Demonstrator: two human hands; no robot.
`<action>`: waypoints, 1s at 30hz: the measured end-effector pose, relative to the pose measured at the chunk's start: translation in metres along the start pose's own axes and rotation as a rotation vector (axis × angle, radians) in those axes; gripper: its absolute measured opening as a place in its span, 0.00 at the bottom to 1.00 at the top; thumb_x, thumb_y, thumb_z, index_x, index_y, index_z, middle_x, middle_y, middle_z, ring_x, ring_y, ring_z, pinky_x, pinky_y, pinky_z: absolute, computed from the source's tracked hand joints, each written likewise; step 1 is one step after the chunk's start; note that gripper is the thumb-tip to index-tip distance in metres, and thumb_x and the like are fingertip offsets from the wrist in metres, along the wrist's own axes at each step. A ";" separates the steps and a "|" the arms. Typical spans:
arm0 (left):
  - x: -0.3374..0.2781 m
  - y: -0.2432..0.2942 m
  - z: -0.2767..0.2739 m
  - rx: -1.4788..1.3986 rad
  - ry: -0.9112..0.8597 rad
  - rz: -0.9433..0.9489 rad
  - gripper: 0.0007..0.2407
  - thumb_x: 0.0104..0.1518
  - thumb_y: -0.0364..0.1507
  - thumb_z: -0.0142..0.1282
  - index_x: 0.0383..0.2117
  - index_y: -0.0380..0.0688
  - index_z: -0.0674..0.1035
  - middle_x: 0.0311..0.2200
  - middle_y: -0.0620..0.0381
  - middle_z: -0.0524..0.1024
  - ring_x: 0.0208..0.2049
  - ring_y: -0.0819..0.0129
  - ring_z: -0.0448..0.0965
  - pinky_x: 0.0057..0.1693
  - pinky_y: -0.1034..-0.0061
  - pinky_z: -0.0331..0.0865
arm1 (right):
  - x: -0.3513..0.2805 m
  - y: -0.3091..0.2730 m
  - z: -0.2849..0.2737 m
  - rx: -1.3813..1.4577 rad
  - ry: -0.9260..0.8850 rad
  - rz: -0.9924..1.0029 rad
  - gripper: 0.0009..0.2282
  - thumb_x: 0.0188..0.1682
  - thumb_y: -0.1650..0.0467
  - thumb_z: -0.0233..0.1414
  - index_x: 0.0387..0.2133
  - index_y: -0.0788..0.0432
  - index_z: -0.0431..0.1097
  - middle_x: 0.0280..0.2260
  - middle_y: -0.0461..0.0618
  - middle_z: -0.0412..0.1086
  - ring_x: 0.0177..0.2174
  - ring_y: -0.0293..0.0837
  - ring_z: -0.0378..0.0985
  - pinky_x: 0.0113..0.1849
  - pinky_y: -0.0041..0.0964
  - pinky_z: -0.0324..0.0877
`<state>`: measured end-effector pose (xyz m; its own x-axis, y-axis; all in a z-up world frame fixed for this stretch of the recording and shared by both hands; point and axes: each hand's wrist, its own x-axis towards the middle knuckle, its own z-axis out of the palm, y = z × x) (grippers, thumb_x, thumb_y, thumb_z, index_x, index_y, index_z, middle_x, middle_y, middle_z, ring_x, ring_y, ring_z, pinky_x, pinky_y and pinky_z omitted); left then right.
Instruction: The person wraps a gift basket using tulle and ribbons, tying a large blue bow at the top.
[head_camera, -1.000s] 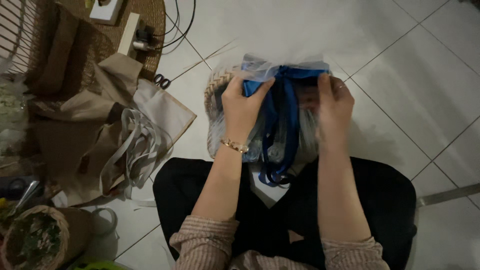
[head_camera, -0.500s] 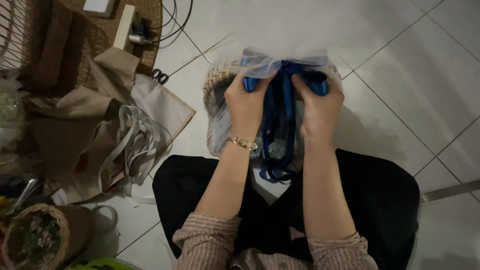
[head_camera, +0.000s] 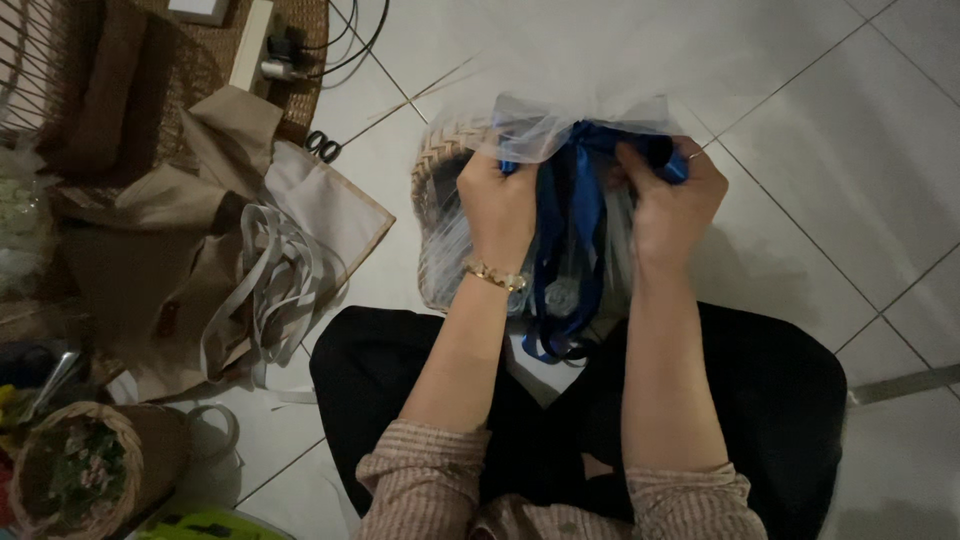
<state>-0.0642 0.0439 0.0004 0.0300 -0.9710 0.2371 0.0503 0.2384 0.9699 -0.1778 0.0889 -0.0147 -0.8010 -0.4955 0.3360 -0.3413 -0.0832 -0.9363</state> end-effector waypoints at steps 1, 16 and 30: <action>0.000 -0.003 0.001 -0.002 -0.002 0.002 0.05 0.52 0.27 0.57 0.33 0.43 0.80 0.26 0.48 0.78 0.35 0.52 0.78 0.39 0.63 0.70 | 0.001 -0.001 -0.001 0.000 0.002 -0.002 0.09 0.35 0.75 0.67 0.25 0.59 0.73 0.20 0.49 0.71 0.25 0.39 0.77 0.27 0.28 0.69; -0.011 0.040 -0.030 0.352 -0.004 0.955 0.04 0.50 0.25 0.60 0.26 0.45 0.75 0.14 0.62 0.65 0.17 0.70 0.64 0.28 0.79 0.61 | -0.071 -0.005 -0.032 -0.168 -0.177 -0.263 0.07 0.44 0.83 0.55 0.31 0.67 0.65 0.29 0.60 0.65 0.33 0.58 0.71 0.37 0.49 0.67; 0.020 -0.014 -0.005 0.704 0.170 1.303 0.06 0.58 0.28 0.49 0.33 0.56 0.80 0.29 0.63 0.75 0.29 0.72 0.71 0.36 0.78 0.56 | -0.025 -0.026 -0.015 -0.246 -0.333 -0.351 0.03 0.49 0.77 0.51 0.35 0.65 0.70 0.27 0.60 0.70 0.33 0.61 0.73 0.34 0.41 0.66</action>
<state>-0.0590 0.0211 -0.0090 -0.2108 -0.0620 0.9756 -0.5811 0.8104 -0.0741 -0.1560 0.1167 0.0024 -0.4328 -0.7246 0.5363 -0.6975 -0.1077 -0.7085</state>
